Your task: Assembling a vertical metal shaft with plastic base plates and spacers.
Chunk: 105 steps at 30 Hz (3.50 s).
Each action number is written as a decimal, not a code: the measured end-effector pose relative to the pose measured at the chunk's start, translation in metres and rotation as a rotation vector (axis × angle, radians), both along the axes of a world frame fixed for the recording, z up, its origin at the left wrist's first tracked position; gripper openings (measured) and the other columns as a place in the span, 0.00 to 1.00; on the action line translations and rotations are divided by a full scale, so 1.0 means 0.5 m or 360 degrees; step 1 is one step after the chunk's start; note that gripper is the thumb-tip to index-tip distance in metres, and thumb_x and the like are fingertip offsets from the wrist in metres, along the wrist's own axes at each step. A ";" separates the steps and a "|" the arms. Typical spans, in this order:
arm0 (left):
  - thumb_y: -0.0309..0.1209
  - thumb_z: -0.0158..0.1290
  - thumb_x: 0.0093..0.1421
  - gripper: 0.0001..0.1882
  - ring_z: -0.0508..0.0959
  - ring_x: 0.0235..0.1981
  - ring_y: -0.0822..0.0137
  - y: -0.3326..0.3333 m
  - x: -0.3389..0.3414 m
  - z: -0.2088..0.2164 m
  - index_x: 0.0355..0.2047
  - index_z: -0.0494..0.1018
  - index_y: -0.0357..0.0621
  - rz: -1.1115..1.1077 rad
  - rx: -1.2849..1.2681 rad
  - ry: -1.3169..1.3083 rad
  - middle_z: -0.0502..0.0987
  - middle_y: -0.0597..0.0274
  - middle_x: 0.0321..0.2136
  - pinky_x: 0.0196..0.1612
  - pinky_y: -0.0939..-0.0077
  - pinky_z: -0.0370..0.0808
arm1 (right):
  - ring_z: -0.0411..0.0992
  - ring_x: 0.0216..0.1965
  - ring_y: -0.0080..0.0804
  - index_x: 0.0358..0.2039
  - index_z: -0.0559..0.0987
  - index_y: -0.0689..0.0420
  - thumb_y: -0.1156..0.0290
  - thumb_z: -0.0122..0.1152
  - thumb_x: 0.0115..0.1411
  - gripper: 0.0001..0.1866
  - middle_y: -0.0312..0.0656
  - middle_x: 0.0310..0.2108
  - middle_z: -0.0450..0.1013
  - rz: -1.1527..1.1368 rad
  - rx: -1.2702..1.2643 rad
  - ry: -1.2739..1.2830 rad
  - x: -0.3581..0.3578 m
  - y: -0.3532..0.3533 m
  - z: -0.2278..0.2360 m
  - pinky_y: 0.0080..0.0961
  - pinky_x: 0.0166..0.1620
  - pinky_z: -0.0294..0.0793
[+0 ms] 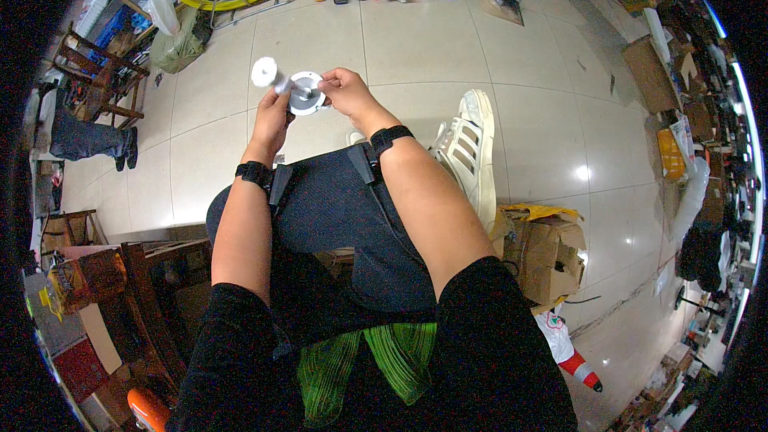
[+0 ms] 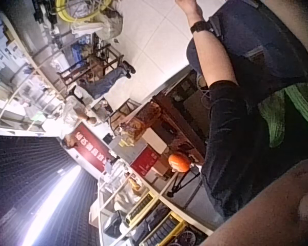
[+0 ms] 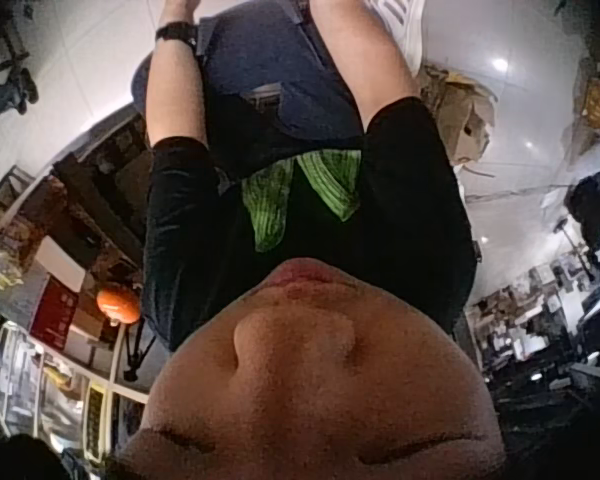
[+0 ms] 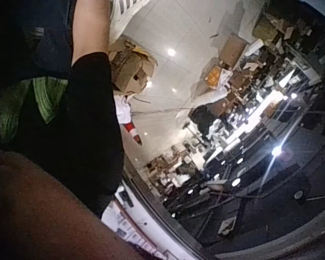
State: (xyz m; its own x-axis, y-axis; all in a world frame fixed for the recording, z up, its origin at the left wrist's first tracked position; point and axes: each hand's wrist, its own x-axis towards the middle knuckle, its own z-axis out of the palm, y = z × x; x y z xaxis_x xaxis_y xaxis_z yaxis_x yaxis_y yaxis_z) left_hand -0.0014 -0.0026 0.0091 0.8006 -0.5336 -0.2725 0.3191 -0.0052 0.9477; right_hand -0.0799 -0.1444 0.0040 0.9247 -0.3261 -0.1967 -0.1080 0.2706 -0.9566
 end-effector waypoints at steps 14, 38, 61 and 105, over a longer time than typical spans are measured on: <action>0.38 0.42 0.60 0.13 0.60 0.17 0.82 0.003 0.007 -0.005 0.31 0.70 0.42 -0.0074 0.0035 -0.0016 0.67 0.73 0.18 0.19 0.87 0.55 | 0.67 0.25 0.21 0.35 0.70 0.60 0.71 0.53 0.51 0.10 0.36 0.27 0.68 -0.0045 -0.0019 0.0011 -0.004 0.002 0.010 0.16 0.26 0.62; 0.45 0.45 0.57 0.18 0.60 0.13 0.80 0.002 0.007 -0.007 0.21 0.65 0.44 0.0044 0.0147 -0.0090 0.64 0.70 0.13 0.15 0.85 0.56 | 0.64 0.23 0.18 0.34 0.71 0.57 0.69 0.52 0.54 0.08 0.32 0.24 0.68 0.0080 0.0009 0.0087 -0.004 0.006 0.017 0.14 0.27 0.61; 0.41 0.41 0.60 0.17 0.60 0.14 0.80 0.004 0.004 -0.008 0.23 0.66 0.41 0.0140 0.0216 -0.0244 0.64 0.70 0.14 0.15 0.85 0.56 | 0.65 0.25 0.18 0.35 0.71 0.59 0.69 0.53 0.54 0.10 0.34 0.26 0.68 0.0112 -0.0060 0.0085 -0.004 0.012 0.028 0.13 0.28 0.63; 0.27 0.44 0.57 0.06 0.63 0.19 0.78 0.007 0.011 -0.022 0.32 0.67 0.39 0.0122 0.0016 -0.0043 0.67 0.68 0.21 0.21 0.85 0.60 | 0.70 0.26 0.27 0.34 0.70 0.66 0.71 0.55 0.53 0.12 0.43 0.27 0.70 -0.0086 -0.0181 0.0016 0.002 0.006 0.009 0.20 0.29 0.71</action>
